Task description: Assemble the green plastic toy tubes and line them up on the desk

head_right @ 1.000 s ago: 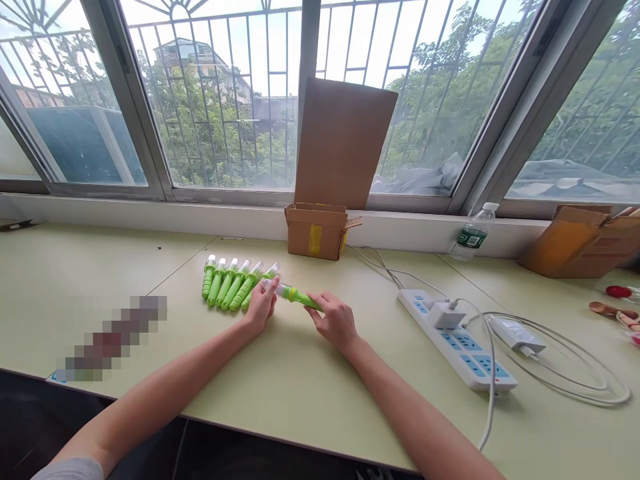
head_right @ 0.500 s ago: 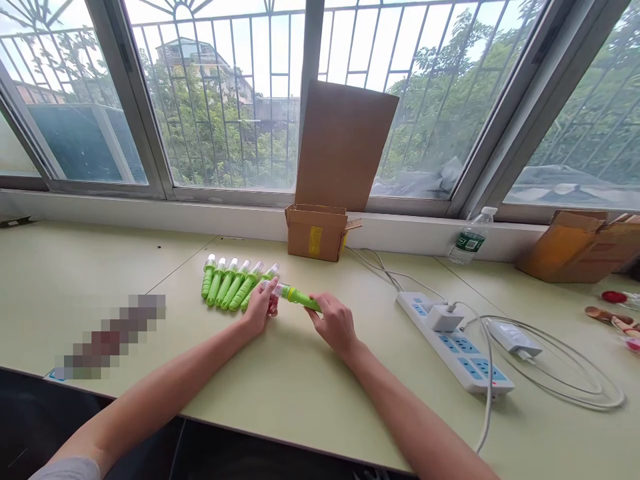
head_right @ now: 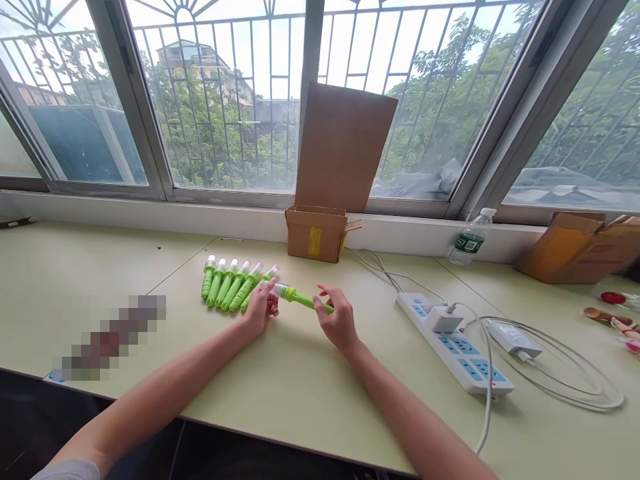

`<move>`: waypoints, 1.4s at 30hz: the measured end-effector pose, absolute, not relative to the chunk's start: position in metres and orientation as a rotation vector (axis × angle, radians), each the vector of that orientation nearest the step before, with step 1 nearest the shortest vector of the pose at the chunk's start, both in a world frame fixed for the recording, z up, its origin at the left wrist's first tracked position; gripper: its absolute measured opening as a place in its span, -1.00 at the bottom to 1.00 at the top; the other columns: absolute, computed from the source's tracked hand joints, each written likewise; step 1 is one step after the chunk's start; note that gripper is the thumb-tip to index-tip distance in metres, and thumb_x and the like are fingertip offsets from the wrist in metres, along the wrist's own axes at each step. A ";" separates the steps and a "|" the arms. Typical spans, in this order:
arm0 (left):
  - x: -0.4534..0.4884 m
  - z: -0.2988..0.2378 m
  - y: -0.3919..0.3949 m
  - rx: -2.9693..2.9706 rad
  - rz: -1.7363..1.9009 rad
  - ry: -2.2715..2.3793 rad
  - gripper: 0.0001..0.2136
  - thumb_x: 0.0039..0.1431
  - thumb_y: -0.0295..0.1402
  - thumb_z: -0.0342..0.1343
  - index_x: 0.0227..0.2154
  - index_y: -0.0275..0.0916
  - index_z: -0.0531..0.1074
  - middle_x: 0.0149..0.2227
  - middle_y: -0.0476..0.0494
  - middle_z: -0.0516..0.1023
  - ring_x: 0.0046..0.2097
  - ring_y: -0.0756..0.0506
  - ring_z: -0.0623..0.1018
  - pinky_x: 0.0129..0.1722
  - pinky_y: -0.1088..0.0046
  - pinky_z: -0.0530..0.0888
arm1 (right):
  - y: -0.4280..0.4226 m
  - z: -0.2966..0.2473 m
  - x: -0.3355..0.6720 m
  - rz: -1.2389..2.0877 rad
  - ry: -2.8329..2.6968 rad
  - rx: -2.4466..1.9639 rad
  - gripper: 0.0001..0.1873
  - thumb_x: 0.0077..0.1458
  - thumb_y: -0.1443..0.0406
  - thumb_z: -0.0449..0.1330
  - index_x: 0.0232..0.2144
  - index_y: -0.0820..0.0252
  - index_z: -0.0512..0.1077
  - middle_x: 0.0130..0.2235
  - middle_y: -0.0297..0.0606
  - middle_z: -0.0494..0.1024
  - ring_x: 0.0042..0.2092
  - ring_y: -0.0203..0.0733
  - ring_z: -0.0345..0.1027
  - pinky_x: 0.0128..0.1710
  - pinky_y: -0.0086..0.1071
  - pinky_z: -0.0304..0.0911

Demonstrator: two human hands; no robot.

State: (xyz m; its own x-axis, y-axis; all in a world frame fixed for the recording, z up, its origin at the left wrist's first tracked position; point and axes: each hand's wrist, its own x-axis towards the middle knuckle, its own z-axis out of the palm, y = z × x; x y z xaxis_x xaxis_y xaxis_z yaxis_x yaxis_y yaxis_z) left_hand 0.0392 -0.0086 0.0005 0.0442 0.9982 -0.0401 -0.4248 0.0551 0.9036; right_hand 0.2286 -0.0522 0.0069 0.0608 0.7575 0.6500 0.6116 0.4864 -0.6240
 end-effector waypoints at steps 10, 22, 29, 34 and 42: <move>0.040 0.004 -0.013 0.773 1.297 0.850 -0.60 -0.04 -0.02 0.14 -0.34 -0.26 0.24 -0.60 0.03 0.34 -0.66 0.07 0.29 -0.65 0.51 0.33 | -0.046 0.009 0.234 0.599 -1.214 -1.051 -0.66 0.05 0.16 0.15 -0.13 0.20 0.37 -0.25 -0.24 0.40 -0.41 -0.24 0.42 -0.36 -0.21 0.45; 0.038 0.004 -0.012 0.795 1.251 0.844 -0.58 -0.05 -0.03 0.16 -0.30 -0.25 0.21 -0.57 -0.01 0.40 -0.64 0.05 0.37 -0.61 0.50 0.38 | -0.046 0.013 0.235 0.646 -1.131 -1.102 -0.49 -0.04 0.03 0.21 -0.12 0.23 0.35 -0.38 -0.27 0.46 -0.49 -0.22 0.43 -0.53 -0.31 0.42; 0.037 0.004 -0.012 0.827 1.234 0.837 -0.57 -0.08 -0.03 0.18 -0.30 -0.25 0.22 -0.57 -0.01 0.40 -0.64 0.05 0.37 -0.60 0.50 0.38 | -0.042 0.011 0.236 0.636 -1.133 -1.152 -0.56 -0.01 -0.01 0.17 -0.31 0.26 0.43 -0.65 -0.39 0.35 -0.67 -0.32 0.23 -0.71 -0.45 0.18; 0.037 0.004 -0.012 0.808 1.241 0.827 -0.56 -0.06 0.00 0.15 -0.31 -0.27 0.24 -0.56 -0.02 0.39 -0.63 0.05 0.37 -0.59 0.49 0.38 | -0.045 0.010 0.236 0.754 -1.169 -1.056 -0.63 0.06 0.05 0.11 -0.29 0.25 0.41 -0.65 -0.39 0.35 -0.64 -0.31 0.24 -0.69 -0.45 0.18; 0.037 0.003 -0.011 0.800 1.238 0.818 -0.56 -0.04 -0.02 0.15 -0.28 -0.28 0.25 -0.55 -0.05 0.40 -0.63 0.05 0.36 -0.60 0.49 0.38 | -0.047 0.012 0.235 0.866 -1.102 -0.974 -0.65 0.03 0.07 0.15 -0.25 0.22 0.33 -0.55 -0.35 0.44 -0.60 -0.28 0.31 -0.64 -0.38 0.29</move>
